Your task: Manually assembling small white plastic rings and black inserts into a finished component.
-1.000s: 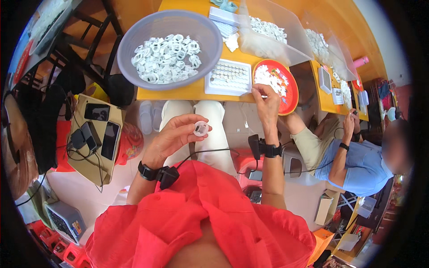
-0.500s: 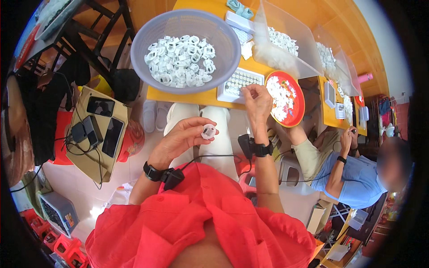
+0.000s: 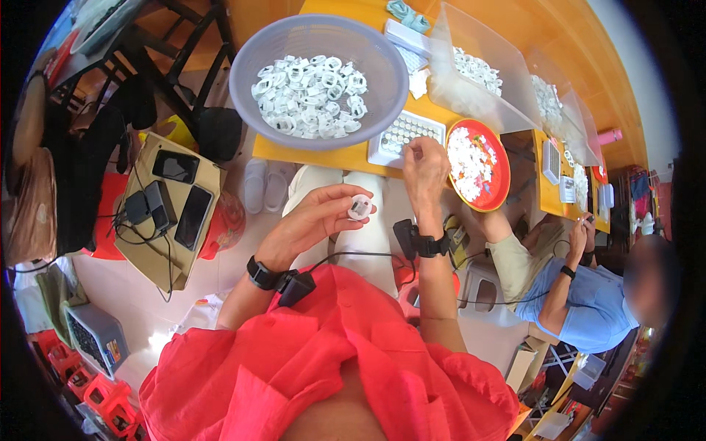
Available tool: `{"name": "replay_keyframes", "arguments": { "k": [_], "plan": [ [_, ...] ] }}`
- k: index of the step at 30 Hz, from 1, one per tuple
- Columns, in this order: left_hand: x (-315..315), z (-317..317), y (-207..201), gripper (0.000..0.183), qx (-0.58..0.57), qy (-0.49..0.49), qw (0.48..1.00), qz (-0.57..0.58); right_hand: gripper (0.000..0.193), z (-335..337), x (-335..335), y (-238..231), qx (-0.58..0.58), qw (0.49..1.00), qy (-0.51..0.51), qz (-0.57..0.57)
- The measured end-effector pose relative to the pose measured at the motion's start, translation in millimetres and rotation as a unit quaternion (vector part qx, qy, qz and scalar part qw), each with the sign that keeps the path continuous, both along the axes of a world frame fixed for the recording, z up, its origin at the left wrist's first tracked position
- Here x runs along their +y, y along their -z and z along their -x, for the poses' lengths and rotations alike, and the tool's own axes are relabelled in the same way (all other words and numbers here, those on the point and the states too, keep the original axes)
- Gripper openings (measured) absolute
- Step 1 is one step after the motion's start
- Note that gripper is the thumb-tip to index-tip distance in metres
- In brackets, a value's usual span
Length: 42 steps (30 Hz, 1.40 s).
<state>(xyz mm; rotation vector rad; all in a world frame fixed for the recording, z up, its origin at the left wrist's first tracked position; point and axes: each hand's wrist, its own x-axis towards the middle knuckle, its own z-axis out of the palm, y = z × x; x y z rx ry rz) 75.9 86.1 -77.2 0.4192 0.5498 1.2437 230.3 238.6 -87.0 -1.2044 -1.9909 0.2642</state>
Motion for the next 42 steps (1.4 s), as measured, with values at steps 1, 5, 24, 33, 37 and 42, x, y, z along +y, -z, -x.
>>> {"name": "replay_keyframes", "arguments": {
  "k": [1, 5, 24, 33, 37, 42],
  "plan": [
    [1, -1, -1, 0.033, 0.001, -0.003, 1.000, 0.001, 0.006, -1, 0, 0, -0.001, 1.000, -0.011, -0.026],
    [3, -2, -1, 0.033, -0.022, -0.010, 1.000, -0.017, 0.008, -3, -14, -7, 0.112, 0.993, -0.029, 0.026],
    [1, -15, -4, 0.026, 0.073, -0.060, 0.995, -0.028, 0.017, -3, -104, -46, 0.087, 0.984, -0.156, -0.026],
    [-1, -18, -7, 0.024, 0.114, -0.086, 0.990, 0.003, 0.019, -2, -106, -46, 0.043, 0.981, -0.182, -0.047],
    [-2, -18, -8, 0.022, 0.150, -0.087, 0.985, -0.006, 0.019, -2, -106, -47, 0.031, 0.979, -0.191, -0.058],
    [-2, -17, -1, 0.021, 0.191, -0.089, 0.977, -0.027, 0.018, -1, -106, -45, 0.005, 0.978, -0.199, -0.066]
  ]
}}
